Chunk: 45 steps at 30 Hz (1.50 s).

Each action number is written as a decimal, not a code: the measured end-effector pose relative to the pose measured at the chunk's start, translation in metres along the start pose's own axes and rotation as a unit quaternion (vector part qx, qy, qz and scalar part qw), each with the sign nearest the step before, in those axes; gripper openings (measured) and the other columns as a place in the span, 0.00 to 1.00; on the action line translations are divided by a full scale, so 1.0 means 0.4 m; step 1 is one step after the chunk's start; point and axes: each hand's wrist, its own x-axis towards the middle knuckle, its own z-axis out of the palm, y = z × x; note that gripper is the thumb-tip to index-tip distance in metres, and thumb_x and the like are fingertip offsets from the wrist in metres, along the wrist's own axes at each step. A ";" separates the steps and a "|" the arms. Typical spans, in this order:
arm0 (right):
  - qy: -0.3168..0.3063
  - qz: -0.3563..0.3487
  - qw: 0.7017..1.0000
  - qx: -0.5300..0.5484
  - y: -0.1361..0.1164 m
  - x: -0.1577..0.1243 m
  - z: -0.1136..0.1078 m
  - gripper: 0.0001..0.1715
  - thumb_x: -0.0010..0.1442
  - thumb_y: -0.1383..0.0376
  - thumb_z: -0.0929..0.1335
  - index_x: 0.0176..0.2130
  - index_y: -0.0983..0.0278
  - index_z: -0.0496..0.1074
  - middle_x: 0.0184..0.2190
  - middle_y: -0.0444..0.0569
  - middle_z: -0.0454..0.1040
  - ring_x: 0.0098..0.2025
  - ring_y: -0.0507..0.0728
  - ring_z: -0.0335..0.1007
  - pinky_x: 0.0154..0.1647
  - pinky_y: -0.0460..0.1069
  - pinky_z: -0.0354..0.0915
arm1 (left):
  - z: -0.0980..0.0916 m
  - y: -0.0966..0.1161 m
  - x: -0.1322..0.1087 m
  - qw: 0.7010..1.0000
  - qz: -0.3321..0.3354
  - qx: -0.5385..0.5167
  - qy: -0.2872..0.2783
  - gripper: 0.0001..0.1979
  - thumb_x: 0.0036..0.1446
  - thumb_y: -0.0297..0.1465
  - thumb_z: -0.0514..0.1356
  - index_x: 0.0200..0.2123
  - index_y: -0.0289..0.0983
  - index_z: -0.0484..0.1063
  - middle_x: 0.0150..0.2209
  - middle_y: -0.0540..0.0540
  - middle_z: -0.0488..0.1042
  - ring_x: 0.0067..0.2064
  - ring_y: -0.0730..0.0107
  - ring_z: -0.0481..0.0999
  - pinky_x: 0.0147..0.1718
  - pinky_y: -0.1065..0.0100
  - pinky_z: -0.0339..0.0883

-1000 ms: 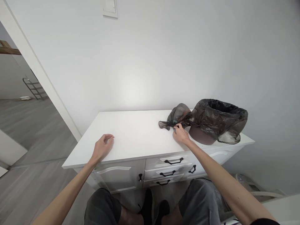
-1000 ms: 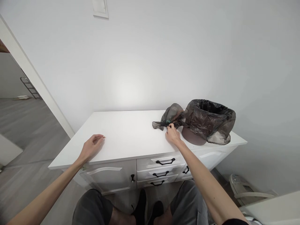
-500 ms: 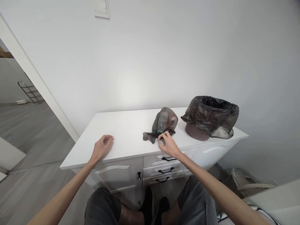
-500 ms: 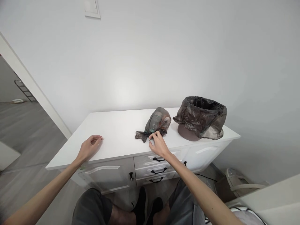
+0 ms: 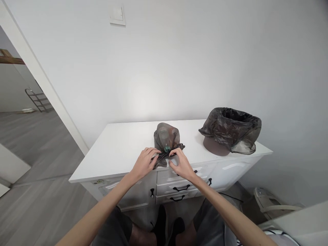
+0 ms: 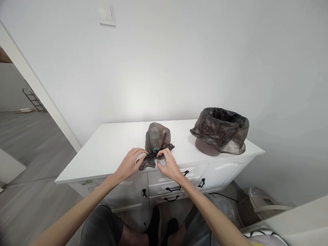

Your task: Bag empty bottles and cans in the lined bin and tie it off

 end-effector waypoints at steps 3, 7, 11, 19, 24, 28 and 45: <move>-0.001 -0.002 1.000 0.004 -0.011 0.002 -0.001 0.14 0.59 0.71 0.68 0.45 0.59 0.68 0.43 0.50 0.71 0.48 0.62 0.71 0.52 0.57 0.69 | 0.038 0.003 0.023 1.000 0.006 0.013 -0.021 0.12 0.73 0.34 0.55 0.54 0.42 0.75 0.53 0.42 0.80 0.56 0.53 0.76 0.55 0.51 0.69; 0.004 -0.014 1.000 0.015 -0.036 0.014 -0.009 0.13 0.59 0.71 0.68 0.45 0.59 0.67 0.42 0.49 0.69 0.46 0.61 0.71 0.51 0.57 0.70 | 0.072 0.011 0.052 0.998 -0.015 0.051 -0.037 0.10 0.70 0.39 0.61 0.47 0.40 0.78 0.47 0.41 0.80 0.52 0.50 0.76 0.51 0.51 0.69; 0.067 -0.001 0.998 -0.001 -0.059 0.003 -0.021 0.21 0.60 0.71 0.68 0.53 0.59 0.66 0.50 0.54 0.65 0.53 0.63 0.69 0.56 0.60 0.72 | 0.082 0.016 0.069 0.998 -0.054 -0.009 -0.017 0.14 0.68 0.44 0.64 0.38 0.41 0.79 0.38 0.45 0.79 0.43 0.56 0.77 0.46 0.55 0.69; 0.140 0.063 0.987 -0.054 -0.079 -0.067 -0.023 0.09 0.69 0.65 0.67 0.49 0.59 0.70 0.49 0.56 0.66 0.50 0.63 0.70 0.54 0.60 0.72 | 0.050 0.054 0.062 0.958 -0.187 -0.206 0.076 0.19 0.60 0.51 0.67 0.36 0.40 0.77 0.32 0.48 0.79 0.35 0.65 0.76 0.36 0.64 0.69; 0.098 0.072 0.992 -0.012 -0.080 -0.045 -0.010 0.15 0.72 0.62 0.65 0.56 0.59 0.70 0.48 0.55 0.74 0.47 0.61 0.75 0.50 0.57 0.74 | 0.025 0.092 0.064 0.957 -0.160 -0.236 0.047 0.17 0.64 0.48 0.64 0.40 0.40 0.78 0.35 0.48 0.80 0.37 0.65 0.77 0.38 0.65 0.71; 0.088 0.097 0.991 0.025 -0.073 -0.012 -0.004 0.16 0.69 0.63 0.65 0.55 0.61 0.70 0.45 0.53 0.77 0.43 0.59 0.76 0.44 0.54 0.75 | 0.007 0.097 0.056 0.969 -0.095 -0.226 -0.034 0.17 0.72 0.46 0.57 0.46 0.41 0.79 0.43 0.45 0.82 0.43 0.63 0.79 0.42 0.64 0.72; 0.031 0.044 0.999 0.003 -0.129 0.022 -0.072 0.05 0.66 0.62 0.68 0.36 0.58 0.72 0.36 0.49 0.77 0.40 0.59 0.75 0.45 0.54 0.71 | -0.044 0.058 0.088 0.986 0.072 0.147 -0.024 0.13 0.71 0.32 0.57 0.56 0.42 0.73 0.45 0.43 0.81 0.43 0.57 0.82 0.44 0.59 0.70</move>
